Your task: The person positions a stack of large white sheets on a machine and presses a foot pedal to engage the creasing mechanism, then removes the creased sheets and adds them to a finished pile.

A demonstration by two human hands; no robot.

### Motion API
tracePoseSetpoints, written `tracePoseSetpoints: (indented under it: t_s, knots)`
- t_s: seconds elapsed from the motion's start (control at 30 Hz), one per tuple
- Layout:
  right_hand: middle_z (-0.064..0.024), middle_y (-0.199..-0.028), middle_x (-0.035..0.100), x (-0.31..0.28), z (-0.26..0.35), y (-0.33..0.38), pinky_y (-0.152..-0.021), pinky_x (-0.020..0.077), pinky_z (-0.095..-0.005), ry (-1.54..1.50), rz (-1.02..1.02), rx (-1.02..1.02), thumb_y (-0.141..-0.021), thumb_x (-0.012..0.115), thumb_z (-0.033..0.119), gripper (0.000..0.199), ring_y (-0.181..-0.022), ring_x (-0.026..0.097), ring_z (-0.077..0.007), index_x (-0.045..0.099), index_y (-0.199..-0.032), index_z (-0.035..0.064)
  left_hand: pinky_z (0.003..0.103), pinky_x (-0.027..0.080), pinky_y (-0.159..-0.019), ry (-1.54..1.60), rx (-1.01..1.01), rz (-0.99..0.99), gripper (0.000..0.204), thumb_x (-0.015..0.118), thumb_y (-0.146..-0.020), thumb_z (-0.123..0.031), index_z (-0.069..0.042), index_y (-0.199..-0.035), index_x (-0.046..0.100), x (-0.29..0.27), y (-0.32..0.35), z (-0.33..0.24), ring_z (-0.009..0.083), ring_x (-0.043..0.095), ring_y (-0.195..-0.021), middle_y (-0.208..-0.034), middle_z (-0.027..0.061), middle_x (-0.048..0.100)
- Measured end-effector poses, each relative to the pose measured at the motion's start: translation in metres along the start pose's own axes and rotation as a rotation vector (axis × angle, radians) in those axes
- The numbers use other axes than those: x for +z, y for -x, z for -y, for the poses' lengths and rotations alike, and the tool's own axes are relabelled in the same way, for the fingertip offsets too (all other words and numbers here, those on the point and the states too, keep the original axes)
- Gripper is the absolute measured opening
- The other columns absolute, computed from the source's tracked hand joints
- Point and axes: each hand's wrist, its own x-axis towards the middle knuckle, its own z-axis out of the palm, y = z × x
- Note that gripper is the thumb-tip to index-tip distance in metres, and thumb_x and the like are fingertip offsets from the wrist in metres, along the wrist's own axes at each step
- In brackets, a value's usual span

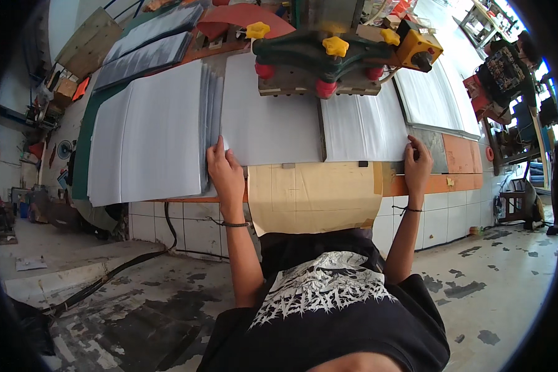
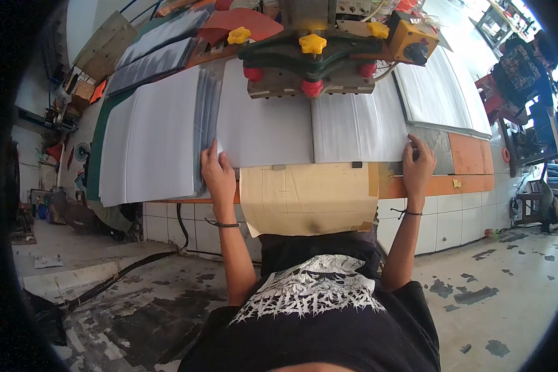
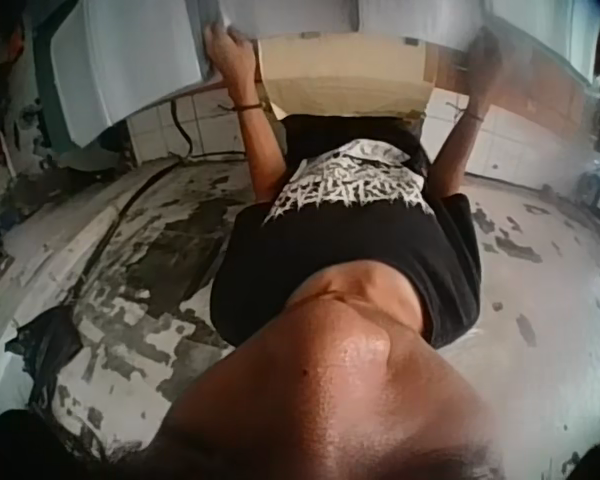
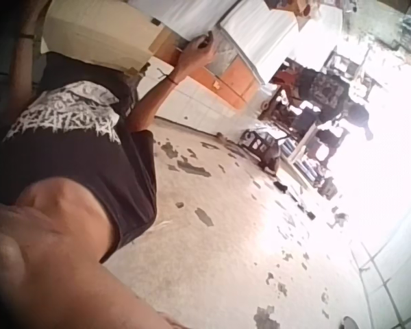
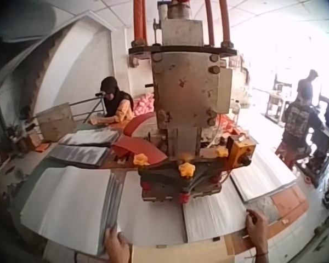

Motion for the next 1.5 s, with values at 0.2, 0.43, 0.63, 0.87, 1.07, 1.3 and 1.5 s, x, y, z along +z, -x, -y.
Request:
tracePoseSetpoints:
  t_s: [0.2, 0.43, 0.63, 0.87, 1.07, 1.3, 1.5]
  knots:
    - [-0.011, -0.096, 0.072, 0.0013, -0.0056, -0.0009, -0.09, 0.0472, -0.0403, -0.005, -0.034, -0.038, -0.093, 0.062, 0.011, 0.024, -0.094, 0.064, -0.0274, 0.072, -0.113, 0.0069, 0.046, 0.05, -0.089, 0.031, -0.038, -0.002, 0.038, 0.052, -0.099, -0.006, 0.003, -0.136, 0.056, 0.0002, -0.0001, -0.0054, 0.0372, 0.063, -0.099, -0.116, 0.0202, 0.058]
    - [-0.0101, -0.093, 0.072, -0.0004, 0.001, -0.0001, -0.087, 0.0481, -0.0392, 0.0, -0.023, -0.03, -0.092, 0.062, 0.008, 0.023, -0.09, 0.063, -0.026, 0.072, -0.113, 0.0068, 0.044, 0.053, -0.082, 0.006, -0.023, -0.023, 0.038, 0.052, -0.096, 0.002, 0.006, -0.134, 0.057, 0.0019, -0.0002, -0.0058, 0.0347, 0.065, -0.094, -0.113, 0.019, 0.057]
    - [-0.0098, -0.091, 0.071, 0.0, -0.0008, -0.0001, -0.084, 0.0486, -0.038, -0.024, -0.02, -0.019, -0.091, 0.063, 0.008, 0.023, -0.088, 0.063, -0.0244, 0.072, -0.113, 0.0066, 0.044, 0.054, -0.083, -0.018, 0.0, -0.043, 0.037, 0.052, -0.096, 0.002, 0.006, -0.133, 0.057, 0.0023, 0.0001, -0.0074, 0.0353, 0.064, -0.094, -0.113, 0.0193, 0.057]
    - [-0.0094, -0.09, 0.071, 0.0013, 0.0003, -0.0005, -0.083, 0.0482, -0.0375, -0.04, -0.035, -0.019, -0.091, 0.064, 0.008, 0.023, -0.083, 0.062, -0.0243, 0.073, -0.111, 0.0064, 0.043, 0.053, -0.082, 0.009, 0.005, -0.055, 0.038, 0.052, -0.095, 0.005, 0.007, -0.133, 0.057, 0.0057, 0.0005, -0.0037, 0.0361, 0.064, -0.095, -0.112, 0.0196, 0.057]
    - [-0.0091, -0.092, 0.072, 0.0026, -0.0008, -0.0002, -0.084, 0.0475, -0.0375, -0.022, -0.05, -0.027, -0.091, 0.063, 0.01, 0.023, -0.083, 0.062, -0.0234, 0.073, -0.111, 0.007, 0.045, 0.053, -0.084, 0.016, -0.005, -0.039, 0.038, 0.052, -0.096, 0.002, 0.006, -0.133, 0.058, 0.0048, 0.0001, -0.0017, 0.0359, 0.064, -0.097, -0.113, 0.019, 0.058]
    - [-0.0082, -0.096, 0.073, 0.0024, -0.0023, 0.0009, -0.092, 0.0437, -0.0394, -0.009, -0.048, -0.023, -0.092, 0.064, 0.013, 0.022, -0.088, 0.063, -0.0237, 0.073, -0.112, 0.009, 0.045, 0.052, -0.086, 0.049, -0.034, -0.037, 0.037, 0.051, -0.096, 0.002, 0.005, -0.132, 0.059, 0.003, -0.0005, -0.0051, 0.0358, 0.064, -0.098, -0.114, 0.0182, 0.058]
    - [-0.0059, -0.091, 0.072, 0.0007, -0.0014, 0.0023, -0.09, 0.0425, -0.0404, 0.011, -0.04, -0.025, -0.095, 0.065, 0.018, 0.022, -0.088, 0.062, -0.0234, 0.072, -0.114, 0.0113, 0.045, 0.053, -0.083, 0.023, 0.051, -0.038, 0.038, 0.051, -0.093, 0.007, 0.009, -0.13, 0.057, 0.0037, -0.001, -0.0051, 0.0381, 0.064, -0.094, -0.111, 0.0215, 0.057]
